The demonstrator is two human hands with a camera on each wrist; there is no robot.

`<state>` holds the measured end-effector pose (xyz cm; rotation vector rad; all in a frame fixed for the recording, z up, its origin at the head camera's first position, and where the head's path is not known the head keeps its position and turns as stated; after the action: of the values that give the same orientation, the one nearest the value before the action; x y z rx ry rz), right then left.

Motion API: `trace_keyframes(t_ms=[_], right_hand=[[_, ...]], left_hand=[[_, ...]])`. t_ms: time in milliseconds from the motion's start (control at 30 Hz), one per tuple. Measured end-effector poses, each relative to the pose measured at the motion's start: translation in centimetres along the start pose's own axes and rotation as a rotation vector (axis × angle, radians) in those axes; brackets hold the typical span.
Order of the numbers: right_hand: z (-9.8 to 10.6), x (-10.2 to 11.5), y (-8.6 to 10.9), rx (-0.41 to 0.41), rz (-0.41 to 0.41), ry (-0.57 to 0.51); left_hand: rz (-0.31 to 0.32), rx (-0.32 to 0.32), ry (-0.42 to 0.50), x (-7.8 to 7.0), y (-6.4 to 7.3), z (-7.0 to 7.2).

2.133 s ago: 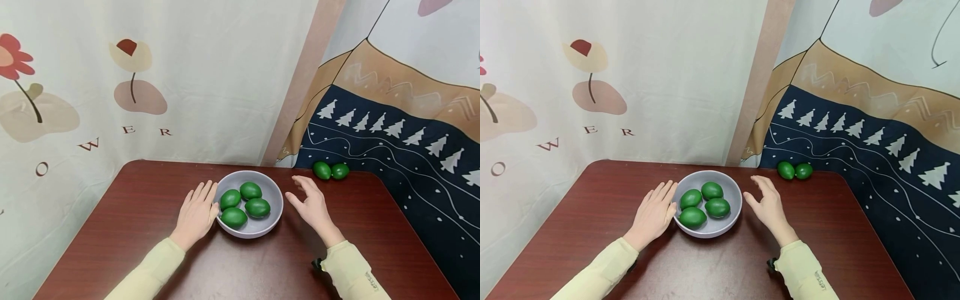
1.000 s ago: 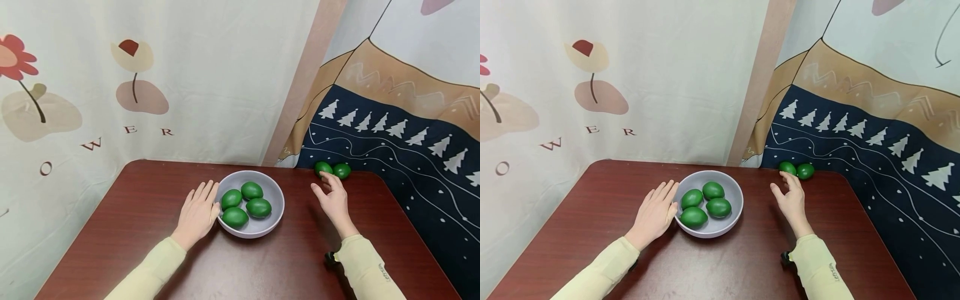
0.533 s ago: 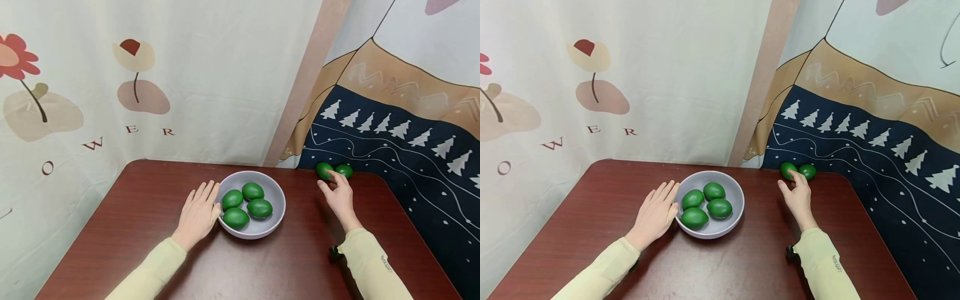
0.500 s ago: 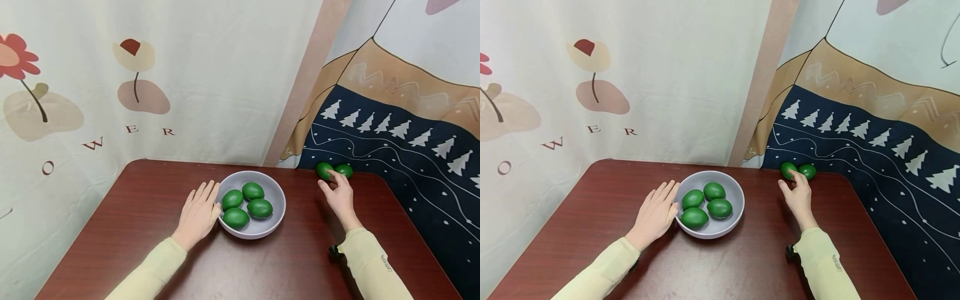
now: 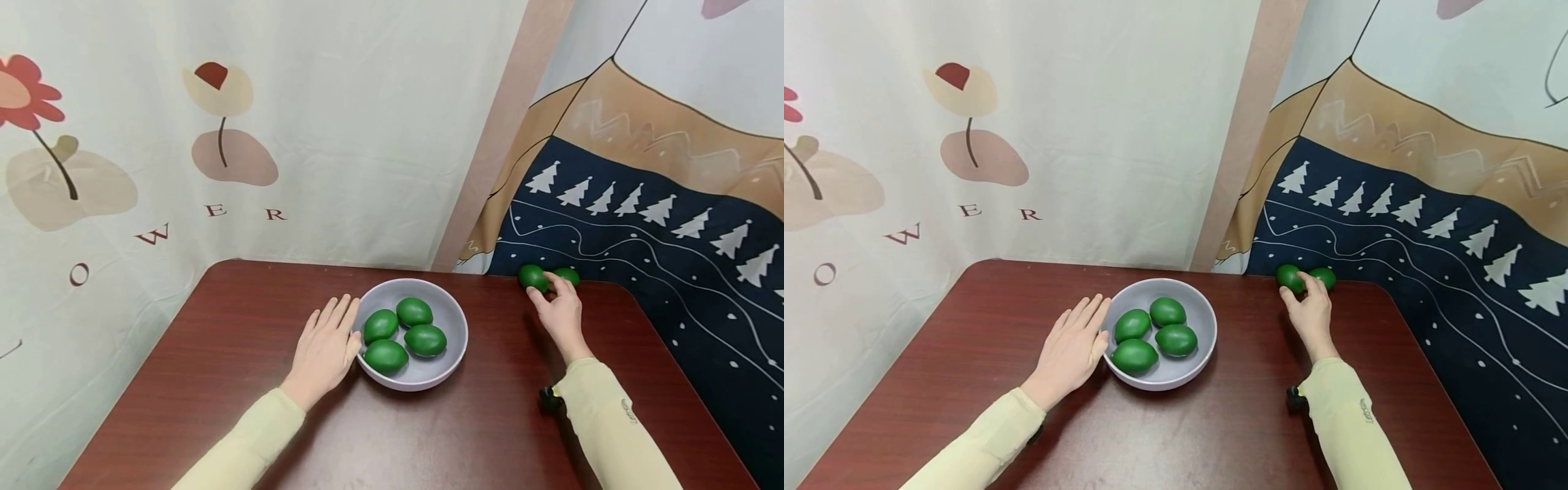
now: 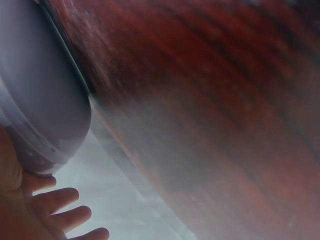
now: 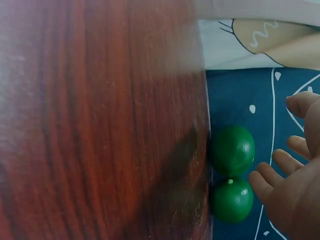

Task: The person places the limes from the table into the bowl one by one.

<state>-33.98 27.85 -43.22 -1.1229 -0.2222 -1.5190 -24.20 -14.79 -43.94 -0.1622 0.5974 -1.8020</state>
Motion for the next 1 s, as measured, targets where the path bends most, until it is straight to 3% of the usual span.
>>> trace_keyframes(t_ms=[367,800,1000], right_hand=[[-0.5,-0.8,-1.1,-0.007,-0.001,0.035],[-1.2,-1.8,-2.2,0.034,0.05,0.083],[-1.6,-2.1,-2.6,0.056,0.036,0.101]], left_hand=[[-0.006,-0.013,-0.008,0.1,0.0,0.2],[-0.005,-0.001,-0.009,0.0,0.0,0.0],[-0.002,0.001,-0.004,0.0,-0.1,0.0]])
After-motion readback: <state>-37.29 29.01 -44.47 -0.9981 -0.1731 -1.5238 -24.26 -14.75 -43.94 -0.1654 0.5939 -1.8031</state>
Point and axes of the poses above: each hand's wrist, its own y-axis away from the middle knuckle, its own z-axis out of the back of the hand, x = y × z, the point moved 8 cm from there along -y, towards the middle knuckle, and after that the axes turned 8 degrees about -x, right-handed, at the moved point
